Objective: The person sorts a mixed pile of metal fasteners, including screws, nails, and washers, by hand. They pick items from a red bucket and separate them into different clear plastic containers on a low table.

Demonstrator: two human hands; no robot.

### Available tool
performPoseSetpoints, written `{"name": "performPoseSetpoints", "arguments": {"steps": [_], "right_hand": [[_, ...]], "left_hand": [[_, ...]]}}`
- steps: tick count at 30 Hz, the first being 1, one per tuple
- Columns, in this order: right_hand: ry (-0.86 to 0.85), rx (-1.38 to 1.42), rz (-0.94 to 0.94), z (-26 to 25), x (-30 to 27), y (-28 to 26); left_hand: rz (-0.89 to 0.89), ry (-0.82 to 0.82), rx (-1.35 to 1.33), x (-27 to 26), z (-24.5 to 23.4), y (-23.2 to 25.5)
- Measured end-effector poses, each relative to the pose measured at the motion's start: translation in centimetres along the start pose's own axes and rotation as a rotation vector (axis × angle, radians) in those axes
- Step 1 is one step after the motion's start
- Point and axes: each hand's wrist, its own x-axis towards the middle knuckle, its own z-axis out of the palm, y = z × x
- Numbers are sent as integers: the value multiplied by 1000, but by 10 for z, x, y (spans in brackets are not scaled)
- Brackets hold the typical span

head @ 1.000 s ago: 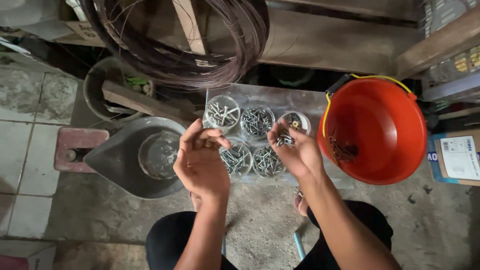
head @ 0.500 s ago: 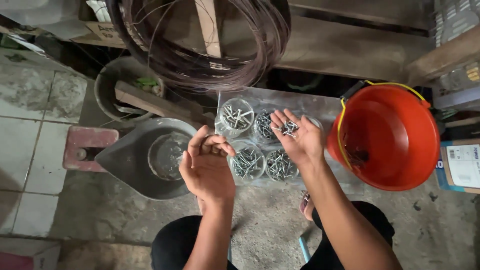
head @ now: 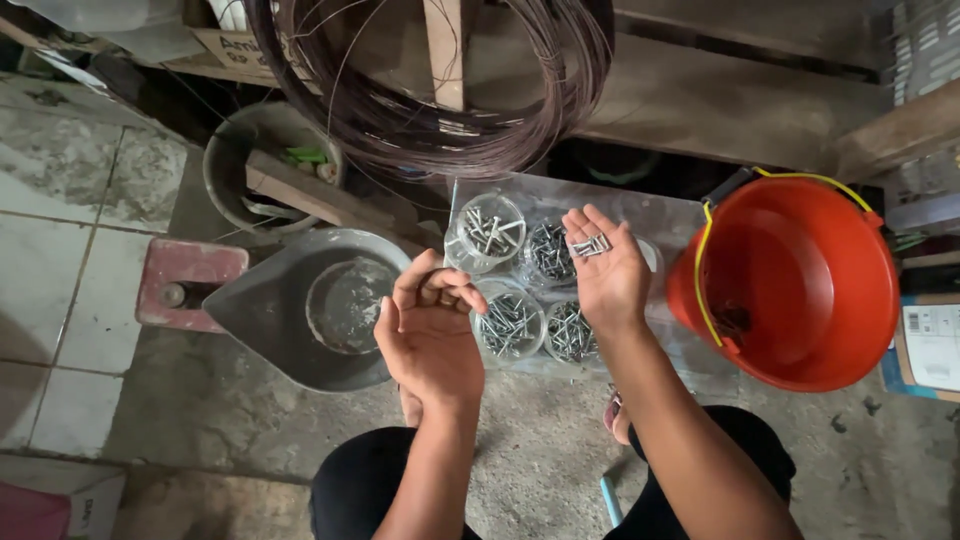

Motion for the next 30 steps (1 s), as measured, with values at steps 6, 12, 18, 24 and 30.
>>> {"name": "performPoseSetpoints", "arguments": {"steps": [6,12,18,24,30], "right_hand": [[-47,-183,-194,14,-7,5],[-59,-208,-174,10,-3,6],[-75,-200,-144,13,-10,1],[-185,-209,-289,17,-24,-37],[-159,-369,-669,20,-75,-147]], "left_hand": [[-11,-14,-5,-1,1,-3],[-8,-17,-12,0,3,-5],[-22,-2,-6,0,2,-8],[-32,-2,-25,4,3,-9],[-32,-111,-2,-7,22,-8]]}}
